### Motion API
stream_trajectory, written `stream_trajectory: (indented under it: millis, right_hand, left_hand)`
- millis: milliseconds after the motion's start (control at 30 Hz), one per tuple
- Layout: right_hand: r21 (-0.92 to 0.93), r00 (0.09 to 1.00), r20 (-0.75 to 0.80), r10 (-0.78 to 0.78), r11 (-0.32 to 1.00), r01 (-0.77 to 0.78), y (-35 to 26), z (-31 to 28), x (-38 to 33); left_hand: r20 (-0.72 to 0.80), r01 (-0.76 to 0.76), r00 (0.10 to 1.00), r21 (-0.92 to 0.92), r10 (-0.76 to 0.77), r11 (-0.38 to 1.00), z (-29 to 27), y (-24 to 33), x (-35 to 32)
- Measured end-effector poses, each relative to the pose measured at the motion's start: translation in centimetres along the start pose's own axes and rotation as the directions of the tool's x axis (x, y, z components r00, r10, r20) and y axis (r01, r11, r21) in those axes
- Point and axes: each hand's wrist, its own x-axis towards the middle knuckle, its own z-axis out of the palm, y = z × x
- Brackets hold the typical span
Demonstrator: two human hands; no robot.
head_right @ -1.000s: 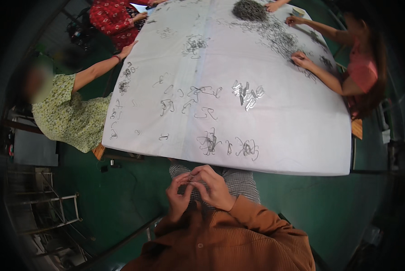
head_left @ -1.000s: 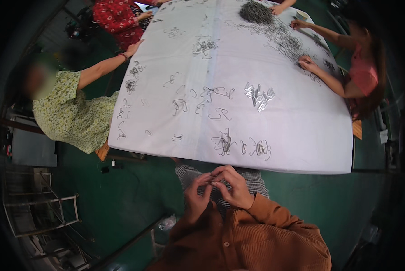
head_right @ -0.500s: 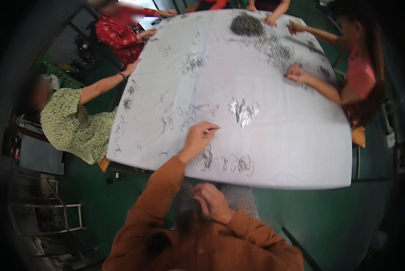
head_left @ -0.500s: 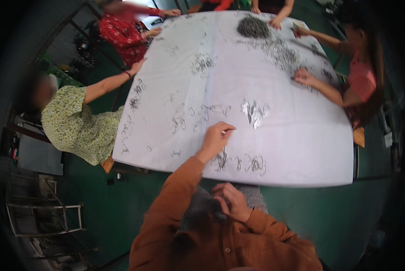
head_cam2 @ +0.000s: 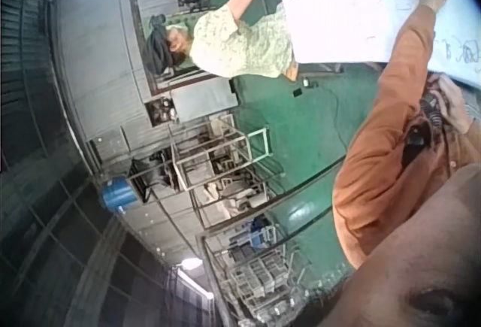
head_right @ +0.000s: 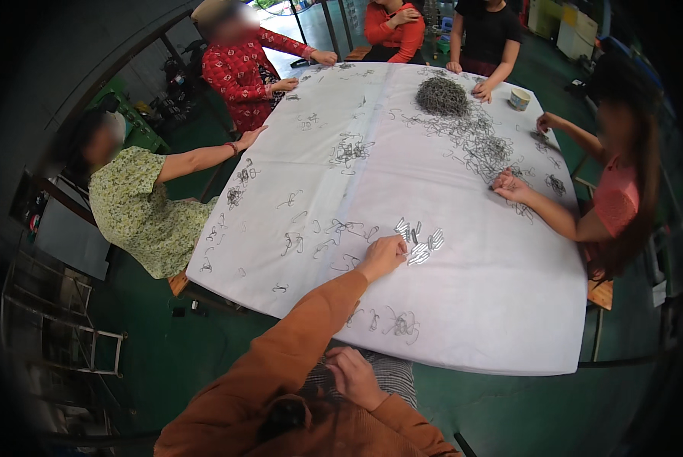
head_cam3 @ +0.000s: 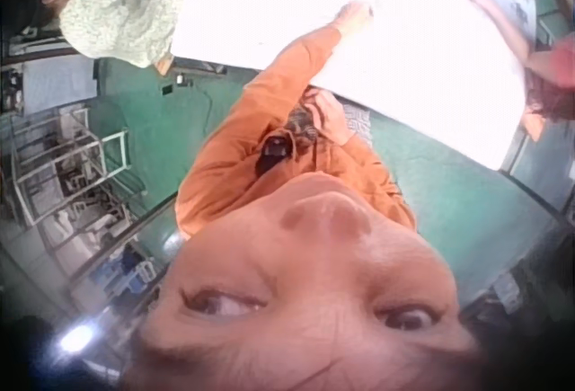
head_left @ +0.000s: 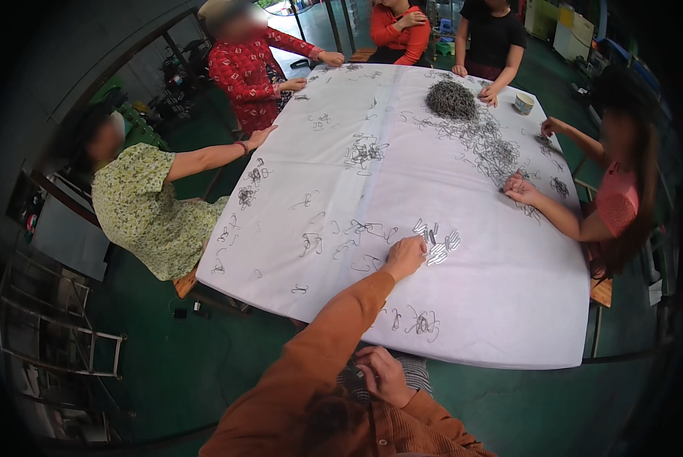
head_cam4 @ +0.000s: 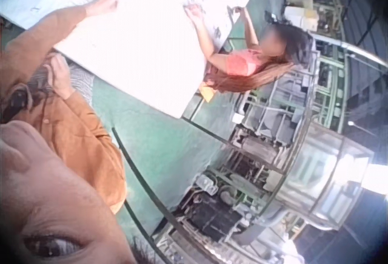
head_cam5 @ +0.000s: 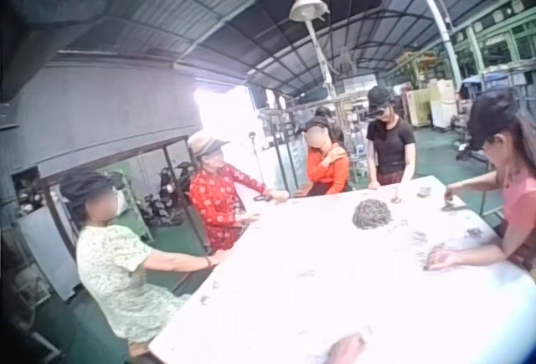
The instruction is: The person sits at a large table with several others and repeatedly picks up small wire pieces from a white sheet. They bend and shape the wires by hand, then place them back onto the sheet in a pattern. The task involves repetitive manual manipulation of individual wire components.
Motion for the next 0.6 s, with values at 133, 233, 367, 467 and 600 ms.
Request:
stream_trajectory:
  millis: [133, 233, 367, 467, 600]
  right_hand:
    - [0.022, 1.000, 0.022, 0.017, 1.000, -0.018, -0.3, 0.1, 0.5]
    - [0.030, 0.999, 0.007, -0.036, 0.999, 0.035, 0.0, 1.2, 0.8]
    - [0.082, 0.996, -0.047, 0.070, 0.994, -0.066, 0.3, 2.1, 1.0]
    - [0.079, 0.992, -0.040, 0.119, 0.990, -0.116, 0.1, 2.4, 1.6]
    - [0.051, 0.998, 0.014, 0.064, 0.997, -0.065, -0.1, 2.6, 2.3]
  left_hand:
    - [0.060, -0.003, 0.998, -0.350, 0.026, 0.937, -4.1, -0.3, -5.4]
    - [0.225, 0.296, 0.954, -0.812, -0.199, 0.502, -8.7, 0.1, -13.1]
    - [0.118, 0.240, 0.948, -0.876, -0.296, 0.419, -10.7, 0.0, -22.5]
    - [0.018, 0.193, 0.932, -0.868, -0.361, 0.456, -10.9, 0.7, -26.8]
    - [-0.073, 0.121, 0.925, -0.874, -0.374, 0.470, -10.5, 1.3, -29.0]
